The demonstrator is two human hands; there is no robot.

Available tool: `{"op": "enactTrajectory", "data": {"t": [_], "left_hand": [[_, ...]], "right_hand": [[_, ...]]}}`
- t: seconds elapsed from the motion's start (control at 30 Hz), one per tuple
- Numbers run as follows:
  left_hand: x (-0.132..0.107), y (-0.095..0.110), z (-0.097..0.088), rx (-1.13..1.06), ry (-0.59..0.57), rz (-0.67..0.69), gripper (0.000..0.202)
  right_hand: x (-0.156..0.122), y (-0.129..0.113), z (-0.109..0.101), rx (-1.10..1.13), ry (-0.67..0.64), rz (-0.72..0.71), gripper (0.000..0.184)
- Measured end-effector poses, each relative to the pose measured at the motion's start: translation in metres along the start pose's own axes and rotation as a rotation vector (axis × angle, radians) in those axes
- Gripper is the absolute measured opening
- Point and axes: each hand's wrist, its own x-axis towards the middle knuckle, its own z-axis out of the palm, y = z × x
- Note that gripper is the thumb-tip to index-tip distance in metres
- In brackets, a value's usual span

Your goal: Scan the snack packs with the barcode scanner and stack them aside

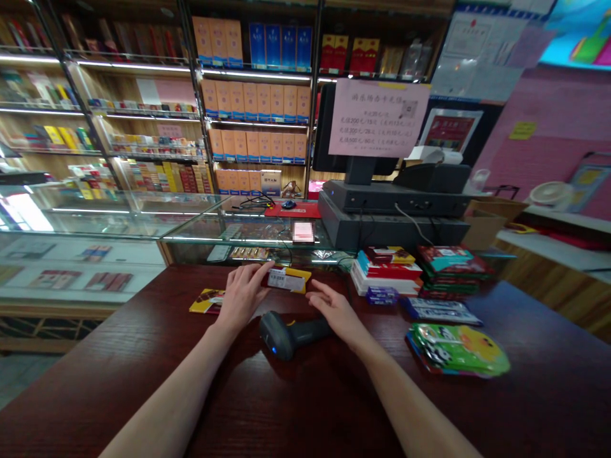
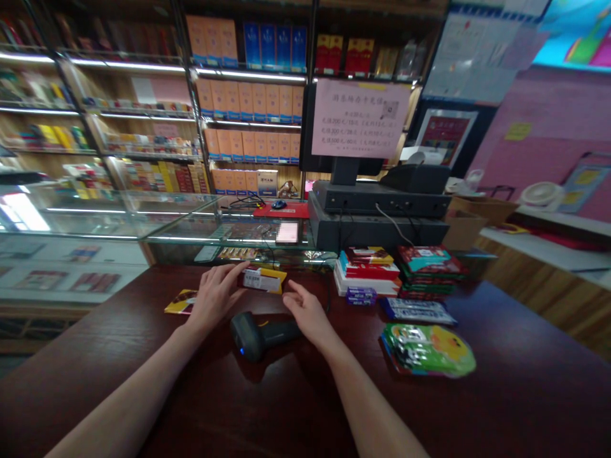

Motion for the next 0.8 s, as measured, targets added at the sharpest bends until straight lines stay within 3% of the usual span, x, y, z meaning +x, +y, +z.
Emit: {"op": "enactTrajectory", "data": {"t": [0.2,0.5,0.8], "left_hand": [[-0.002,0.003,0.009,-0.151,0.023,0.014,0.065],[-0.001,0.005,0.013,-0.296,-0.083,-0.017,0.067],[-0.003,0.014,0.028,-0.814,-0.077,-0.382,0.059]], "right_hand": [[-0.003,-0.001,0.002,-0.025,0.009,0.007,0.054],[0.002,0.001,0.003,0.035,0.054,0.032,0.057],[0.004,0.003,0.007,0.109,0.104,0.024,0.065]]}}
